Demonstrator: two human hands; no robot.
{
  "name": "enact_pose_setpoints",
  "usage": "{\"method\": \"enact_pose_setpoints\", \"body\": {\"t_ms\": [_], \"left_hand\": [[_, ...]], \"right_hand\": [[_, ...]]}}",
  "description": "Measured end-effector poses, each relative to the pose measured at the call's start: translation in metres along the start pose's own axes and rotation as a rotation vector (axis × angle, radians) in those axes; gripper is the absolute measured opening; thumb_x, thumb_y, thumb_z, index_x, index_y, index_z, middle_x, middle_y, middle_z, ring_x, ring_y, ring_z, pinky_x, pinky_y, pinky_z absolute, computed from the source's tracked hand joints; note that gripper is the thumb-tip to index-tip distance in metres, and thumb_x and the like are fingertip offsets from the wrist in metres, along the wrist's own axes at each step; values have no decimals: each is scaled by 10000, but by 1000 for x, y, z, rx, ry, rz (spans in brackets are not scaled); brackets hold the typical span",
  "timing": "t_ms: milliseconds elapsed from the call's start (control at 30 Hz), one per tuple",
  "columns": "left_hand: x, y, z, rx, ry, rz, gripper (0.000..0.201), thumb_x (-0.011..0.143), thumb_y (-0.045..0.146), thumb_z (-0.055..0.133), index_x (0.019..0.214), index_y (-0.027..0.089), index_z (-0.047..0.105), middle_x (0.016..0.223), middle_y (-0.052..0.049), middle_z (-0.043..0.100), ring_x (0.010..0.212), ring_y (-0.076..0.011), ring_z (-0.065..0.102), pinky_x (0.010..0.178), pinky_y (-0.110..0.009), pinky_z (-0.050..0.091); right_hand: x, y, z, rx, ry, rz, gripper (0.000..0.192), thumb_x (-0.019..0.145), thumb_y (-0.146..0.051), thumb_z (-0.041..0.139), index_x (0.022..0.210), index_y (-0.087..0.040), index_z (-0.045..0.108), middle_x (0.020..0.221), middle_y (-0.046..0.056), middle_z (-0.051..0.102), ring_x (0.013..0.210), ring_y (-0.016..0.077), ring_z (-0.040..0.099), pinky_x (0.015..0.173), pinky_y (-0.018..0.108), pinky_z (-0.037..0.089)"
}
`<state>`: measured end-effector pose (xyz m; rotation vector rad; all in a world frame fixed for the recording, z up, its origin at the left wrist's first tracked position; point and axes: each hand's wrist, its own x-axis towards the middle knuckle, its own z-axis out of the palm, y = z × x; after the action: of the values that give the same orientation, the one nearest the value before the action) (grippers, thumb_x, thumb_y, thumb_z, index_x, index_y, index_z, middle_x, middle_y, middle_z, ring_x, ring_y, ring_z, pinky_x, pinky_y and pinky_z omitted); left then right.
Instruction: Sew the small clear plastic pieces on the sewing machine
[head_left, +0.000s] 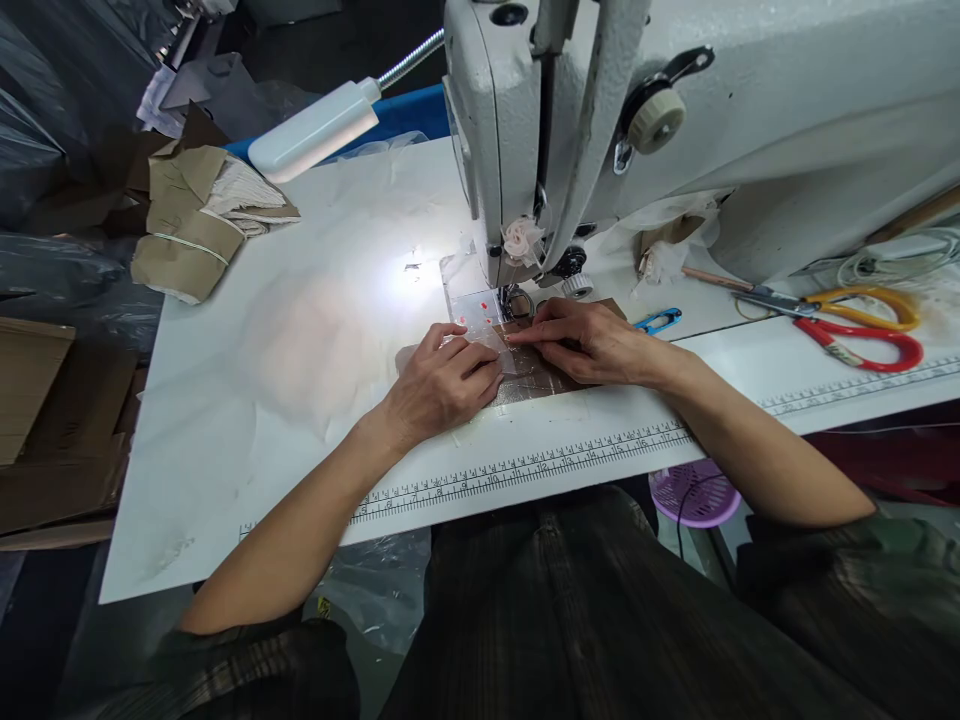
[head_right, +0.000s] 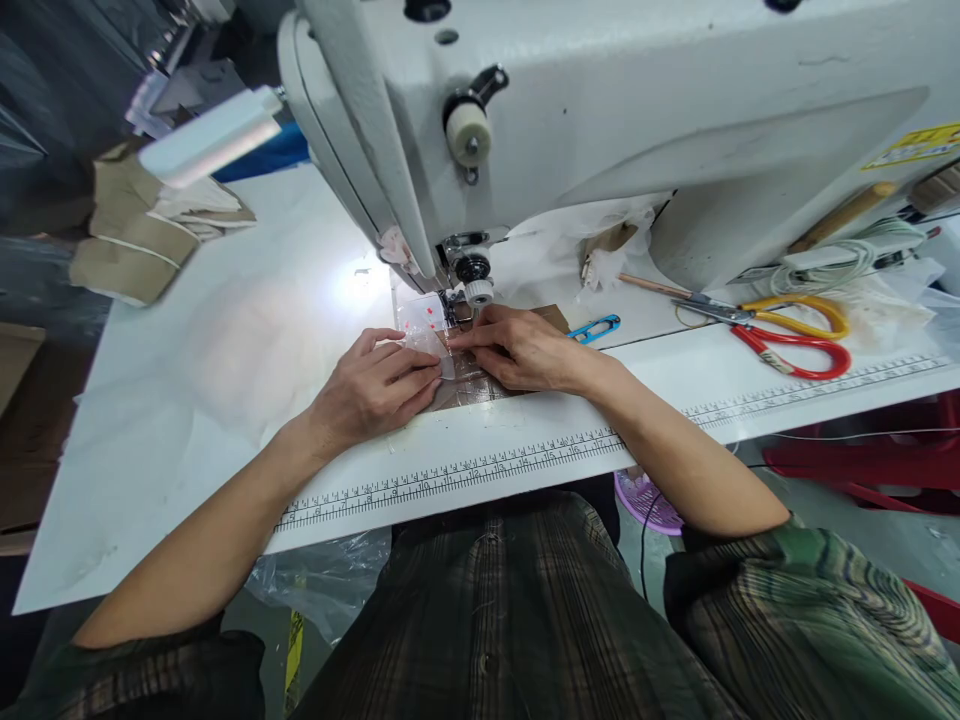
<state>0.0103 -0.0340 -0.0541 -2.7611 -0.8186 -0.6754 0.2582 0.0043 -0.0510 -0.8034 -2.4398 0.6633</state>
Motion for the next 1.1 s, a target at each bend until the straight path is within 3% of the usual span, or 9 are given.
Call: {"method": "enact_pose_setpoints", "body": {"t_ms": [200, 433, 667, 900, 1100], "left_hand": [[0, 1, -1, -23, -37, -26, 136, 917, 169, 569, 914, 227, 692, 925, -9, 740, 745, -159, 649, 903, -441, 499], [3, 3, -4, -15, -56, -33, 116, 907, 246, 580, 881, 229, 692, 924, 1, 743, 752, -164, 653, 933, -453, 469], [5, -5, -5, 60, 131, -297, 126, 912, 215, 560, 837, 189, 657, 892, -57, 724, 744, -186, 612, 675, -372, 424], [2, -7, 5, -44, -6, -255, 167, 945, 228, 519, 994, 188, 674, 1046, -67, 712, 830, -192, 616, 700, -364, 422], [4, -5, 0, -5, -126, -273, 268, 976, 332, 483, 1132, 191, 649, 1168, -84, 674, 861, -204, 589, 740, -381, 409]], "right_hand": [[-3, -6, 2, -31, -72, -65, 348, 916, -197, 497, 1173, -246, 726, 1077, 86, 632, 931, 190, 600, 837, 329, 495], [-4, -15, 6, -254, -129, -103, 338, 947, -249, 475, 1178, -279, 719, 1008, 101, 605, 941, 240, 552, 794, 363, 468], [-4, -18, 6, -336, -142, -159, 325, 948, -226, 465, 1159, -245, 711, 973, 107, 592, 898, 234, 551, 767, 370, 472], [-5, -17, 9, -358, -118, -195, 327, 942, -205, 467, 1155, -212, 715, 987, 128, 595, 902, 238, 562, 761, 361, 473], [-5, -16, 11, -385, -94, -223, 323, 943, -199, 462, 1148, -202, 711, 986, 120, 593, 880, 221, 562, 775, 356, 474]]}}
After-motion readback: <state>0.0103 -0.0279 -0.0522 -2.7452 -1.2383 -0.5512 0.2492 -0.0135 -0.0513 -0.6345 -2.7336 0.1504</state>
